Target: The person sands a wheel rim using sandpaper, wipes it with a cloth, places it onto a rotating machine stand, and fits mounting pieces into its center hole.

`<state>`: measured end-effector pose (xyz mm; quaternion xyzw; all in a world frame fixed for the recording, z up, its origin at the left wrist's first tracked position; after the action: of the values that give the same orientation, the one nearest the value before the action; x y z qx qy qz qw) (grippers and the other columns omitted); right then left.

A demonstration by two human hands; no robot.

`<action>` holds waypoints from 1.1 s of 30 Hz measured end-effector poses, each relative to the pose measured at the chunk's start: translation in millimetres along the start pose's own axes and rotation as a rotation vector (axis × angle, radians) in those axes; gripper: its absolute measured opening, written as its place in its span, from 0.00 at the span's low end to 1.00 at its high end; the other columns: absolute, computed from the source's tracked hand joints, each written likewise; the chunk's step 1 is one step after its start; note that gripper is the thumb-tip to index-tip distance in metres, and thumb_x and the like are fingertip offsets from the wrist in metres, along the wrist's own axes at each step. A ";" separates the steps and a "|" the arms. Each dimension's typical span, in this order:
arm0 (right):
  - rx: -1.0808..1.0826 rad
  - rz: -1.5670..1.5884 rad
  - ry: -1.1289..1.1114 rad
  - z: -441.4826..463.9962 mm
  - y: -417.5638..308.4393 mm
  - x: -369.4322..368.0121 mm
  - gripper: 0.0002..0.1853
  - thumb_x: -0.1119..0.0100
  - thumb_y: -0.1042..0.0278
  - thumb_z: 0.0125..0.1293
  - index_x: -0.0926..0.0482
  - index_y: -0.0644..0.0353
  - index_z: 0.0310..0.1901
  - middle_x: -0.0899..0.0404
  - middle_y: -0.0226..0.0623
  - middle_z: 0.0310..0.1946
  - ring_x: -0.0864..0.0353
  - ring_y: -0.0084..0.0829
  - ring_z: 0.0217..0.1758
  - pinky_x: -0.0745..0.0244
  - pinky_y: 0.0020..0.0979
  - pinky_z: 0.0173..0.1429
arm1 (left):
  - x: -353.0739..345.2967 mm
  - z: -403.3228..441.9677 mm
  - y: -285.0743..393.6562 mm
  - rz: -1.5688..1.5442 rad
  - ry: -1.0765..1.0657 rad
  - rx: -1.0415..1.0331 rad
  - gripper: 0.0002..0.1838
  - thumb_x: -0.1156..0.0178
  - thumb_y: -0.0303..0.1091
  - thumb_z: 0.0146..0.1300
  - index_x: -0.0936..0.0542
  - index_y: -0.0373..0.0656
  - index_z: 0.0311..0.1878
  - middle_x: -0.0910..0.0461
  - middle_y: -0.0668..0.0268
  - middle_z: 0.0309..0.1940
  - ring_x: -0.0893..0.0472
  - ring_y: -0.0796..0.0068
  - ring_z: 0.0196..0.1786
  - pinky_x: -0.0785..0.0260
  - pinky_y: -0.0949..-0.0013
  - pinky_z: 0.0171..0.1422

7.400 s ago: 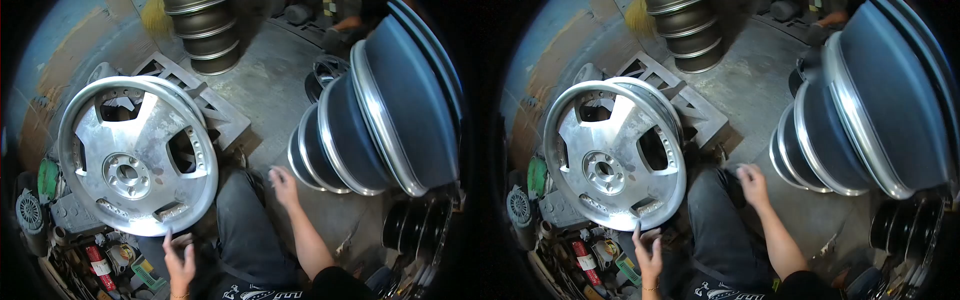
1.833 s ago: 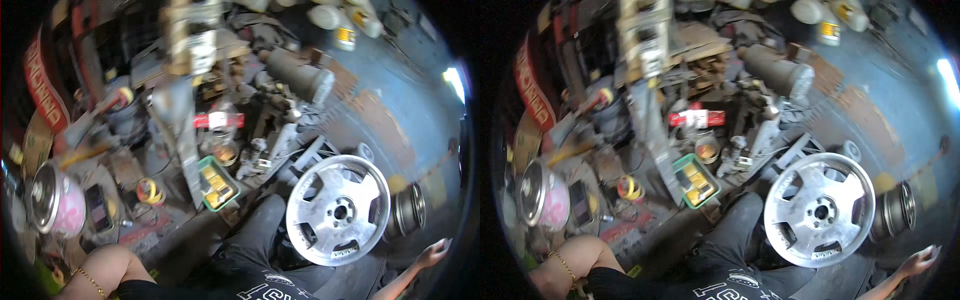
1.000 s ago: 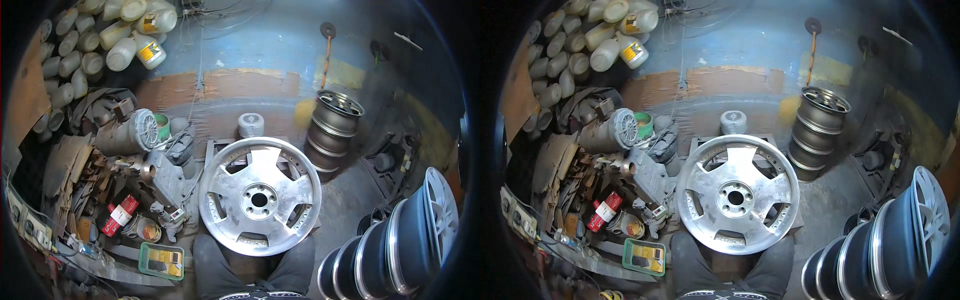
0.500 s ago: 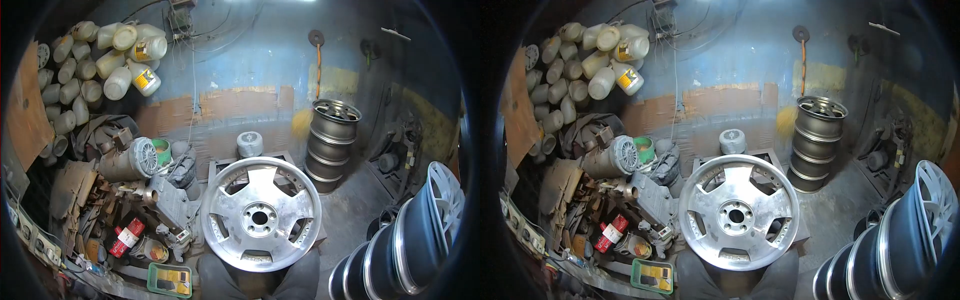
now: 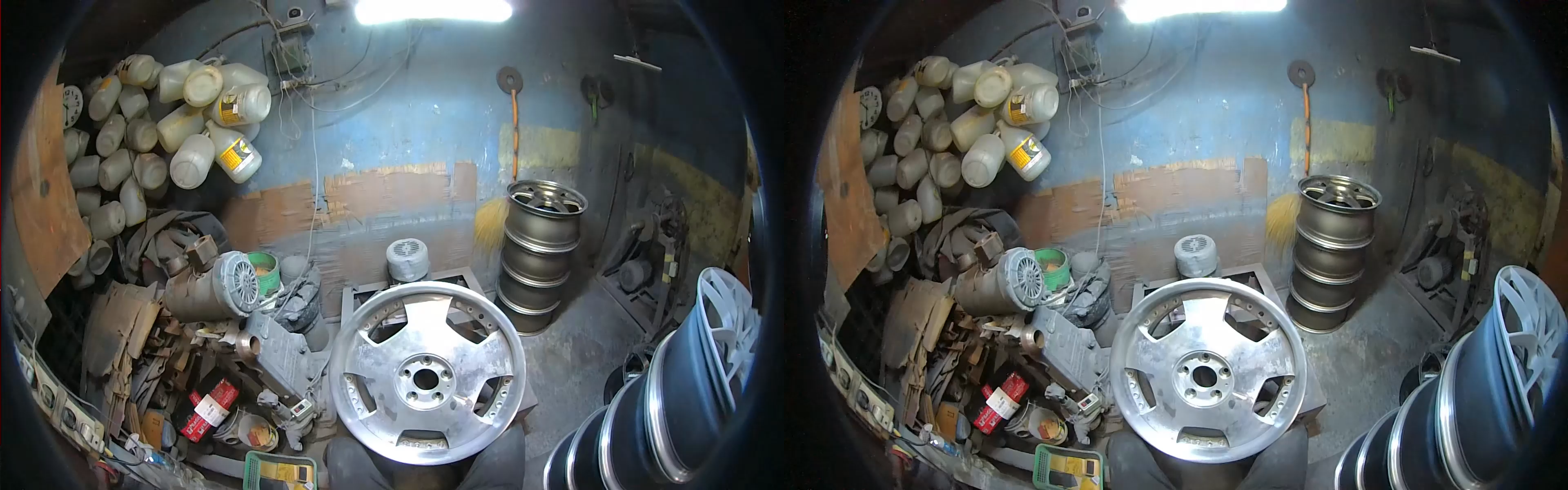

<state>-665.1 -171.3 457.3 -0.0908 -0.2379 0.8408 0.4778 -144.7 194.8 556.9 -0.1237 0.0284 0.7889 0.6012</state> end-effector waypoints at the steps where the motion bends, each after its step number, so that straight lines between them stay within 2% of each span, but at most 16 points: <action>1: -0.001 -0.005 -0.001 -0.1 0.8 0.5 0.11 0.48 0.61 0.69 0.28 0.62 0.40 0.29 0.37 0.36 0.27 0.33 0.39 0.31 0.34 0.45 | -2.0 -1.2 -0.2 -0.002 0.001 0.005 0.12 0.50 0.34 0.63 0.26 0.35 0.44 0.23 0.54 0.43 0.24 0.60 0.50 0.29 0.59 0.58; 10: 0.005 -0.011 0.025 -9.1 -7.4 6.6 0.11 0.49 0.61 0.69 0.28 0.61 0.37 0.30 0.36 0.33 0.29 0.33 0.37 0.32 0.34 0.43 | -25.3 -11.0 -1.8 -0.055 0.045 0.049 0.14 0.49 0.32 0.62 0.26 0.33 0.46 0.23 0.52 0.45 0.24 0.59 0.52 0.29 0.59 0.59; 14: 0.039 0.140 0.052 -44.6 -57.8 4.2 0.11 0.49 0.61 0.68 0.28 0.61 0.35 0.31 0.35 0.32 0.29 0.33 0.36 0.33 0.34 0.42 | -34.2 -33.1 2.5 -0.224 0.178 0.097 0.14 0.49 0.31 0.61 0.26 0.33 0.47 0.23 0.52 0.46 0.24 0.58 0.53 0.29 0.59 0.60; 16: 0.014 0.287 -0.052 -79.7 -96.4 -29.8 0.11 0.50 0.61 0.68 0.28 0.61 0.35 0.31 0.35 0.31 0.30 0.33 0.36 0.33 0.34 0.42 | -46.7 -68.8 6.4 -0.423 0.221 0.176 0.15 0.49 0.31 0.60 0.26 0.33 0.47 0.23 0.51 0.47 0.24 0.58 0.53 0.29 0.59 0.60; 18: -0.103 0.350 -0.310 -129.2 -123.3 -98.3 0.11 0.50 0.61 0.68 0.28 0.60 0.34 0.32 0.34 0.30 0.30 0.32 0.35 0.33 0.34 0.41 | -85.9 -124.7 14.6 -0.624 0.026 0.359 0.15 0.49 0.31 0.60 0.26 0.32 0.48 0.23 0.51 0.47 0.24 0.58 0.54 0.29 0.59 0.60; 19: -0.196 0.307 -0.454 -160.7 -125.3 -136.5 0.12 0.43 0.61 0.64 0.26 0.63 0.37 0.29 0.39 0.33 0.28 0.37 0.38 0.31 0.38 0.48 | -117.1 -160.1 18.7 -0.579 -0.246 0.466 0.15 0.49 0.30 0.60 0.26 0.32 0.48 0.23 0.51 0.47 0.24 0.58 0.54 0.29 0.60 0.61; 20: -0.174 0.293 -0.619 -197.7 -114.5 -166.0 0.17 0.37 0.63 0.59 0.25 0.65 0.44 0.28 0.44 0.39 0.27 0.41 0.44 0.30 0.39 0.54 | -149.9 -197.2 22.3 -0.378 -0.595 0.465 0.15 0.42 0.27 0.57 0.24 0.34 0.49 0.23 0.52 0.47 0.23 0.56 0.54 0.31 0.59 0.61; 21: -0.179 0.273 -0.696 -235.0 -100.2 -183.9 0.26 0.33 0.60 0.55 0.27 0.65 0.53 0.29 0.52 0.48 0.29 0.50 0.54 0.33 0.47 0.60 | -175.6 -239.4 12.6 -0.343 -0.734 0.547 0.19 0.33 0.29 0.55 0.23 0.36 0.50 0.25 0.52 0.43 0.25 0.51 0.53 0.33 0.55 0.61; 23: -0.134 0.150 -0.732 -273.3 -87.1 -192.1 0.33 0.31 0.61 0.54 0.31 0.66 0.60 0.32 0.55 0.53 0.33 0.55 0.59 0.38 0.49 0.65 | -201.4 -311.1 -20.1 -0.230 -0.833 0.671 0.20 0.33 0.32 0.56 0.24 0.36 0.51 0.25 0.51 0.48 0.25 0.50 0.54 0.35 0.55 0.63; 25: -0.235 0.098 -0.723 -288.4 -67.5 -190.1 0.33 0.31 0.62 0.54 0.32 0.67 0.60 0.31 0.55 0.52 0.32 0.54 0.58 0.37 0.49 0.65 | -226.9 -335.2 -38.8 -0.132 -0.971 0.614 0.30 0.30 0.40 0.55 0.28 0.35 0.58 0.29 0.49 0.54 0.31 0.47 0.60 0.38 0.49 0.65; 27: -0.263 0.059 -0.821 -299.5 -45.2 -188.1 0.32 0.32 0.62 0.55 0.31 0.67 0.59 0.31 0.54 0.51 0.31 0.53 0.56 0.36 0.48 0.64 | -261.6 -345.5 -54.2 -0.156 -1.027 0.562 0.34 0.29 0.44 0.55 0.30 0.38 0.61 0.31 0.49 0.56 0.32 0.46 0.62 0.40 0.46 0.68; 29: -0.275 0.029 -0.896 -297.7 -39.1 -191.9 0.31 0.32 0.62 0.56 0.31 0.67 0.58 0.30 0.54 0.51 0.29 0.53 0.55 0.35 0.47 0.63 | -299.3 -368.4 -74.8 -0.152 -1.151 0.693 0.37 0.29 0.47 0.55 0.32 0.41 0.63 0.33 0.48 0.59 0.31 0.45 0.63 0.38 0.48 0.68; 30: -0.412 0.020 -0.939 -294.7 -37.6 -190.9 0.28 0.32 0.62 0.57 0.30 0.67 0.56 0.30 0.53 0.50 0.28 0.52 0.53 0.33 0.46 0.62 | -315.4 -381.4 -81.9 -0.211 -1.284 0.869 0.36 0.28 0.49 0.54 0.32 0.41 0.61 0.33 0.47 0.61 0.31 0.44 0.64 0.35 0.50 0.64; 31: -0.552 0.006 -0.975 -293.9 -33.8 -189.7 0.26 0.33 0.63 0.58 0.28 0.67 0.54 0.29 0.52 0.49 0.27 0.52 0.52 0.32 0.45 0.60 | -328.3 -397.3 -89.3 -0.181 -1.297 0.822 0.31 0.28 0.49 0.55 0.28 0.37 0.52 0.24 0.47 0.51 0.23 0.46 0.54 0.29 0.53 0.55; 32: -0.505 -0.010 -1.029 -307.4 -21.4 -191.2 0.22 0.35 0.64 0.60 0.27 0.68 0.51 0.25 0.54 0.45 0.24 0.54 0.49 0.29 0.46 0.55 | -336.6 -409.9 -90.8 -0.205 -1.283 0.908 0.28 0.27 0.48 0.54 0.27 0.36 0.46 0.21 0.47 0.43 0.21 0.47 0.47 0.29 0.53 0.50; 33: -0.602 -0.003 -1.126 -319.4 -14.0 -193.5 0.18 0.37 0.65 0.62 0.28 0.69 0.48 0.22 0.58 0.41 0.22 0.59 0.47 0.29 0.50 0.52 | -341.6 -417.4 -90.8 -0.225 -1.265 0.994 0.27 0.27 0.48 0.53 0.26 0.34 0.40 0.19 0.48 0.35 0.18 0.47 0.41 0.28 0.53 0.45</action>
<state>-431.1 -228.9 171.7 0.2350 -0.6783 0.6556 0.2344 93.4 -182.7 240.7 0.6252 0.0177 0.5393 0.5639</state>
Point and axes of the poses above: each hand's wrist, its own z-axis towards the middle knuckle, its own x-axis out of the back of the hand, y = z × x, the point moved 5 cm from there along z, towards the middle knuckle
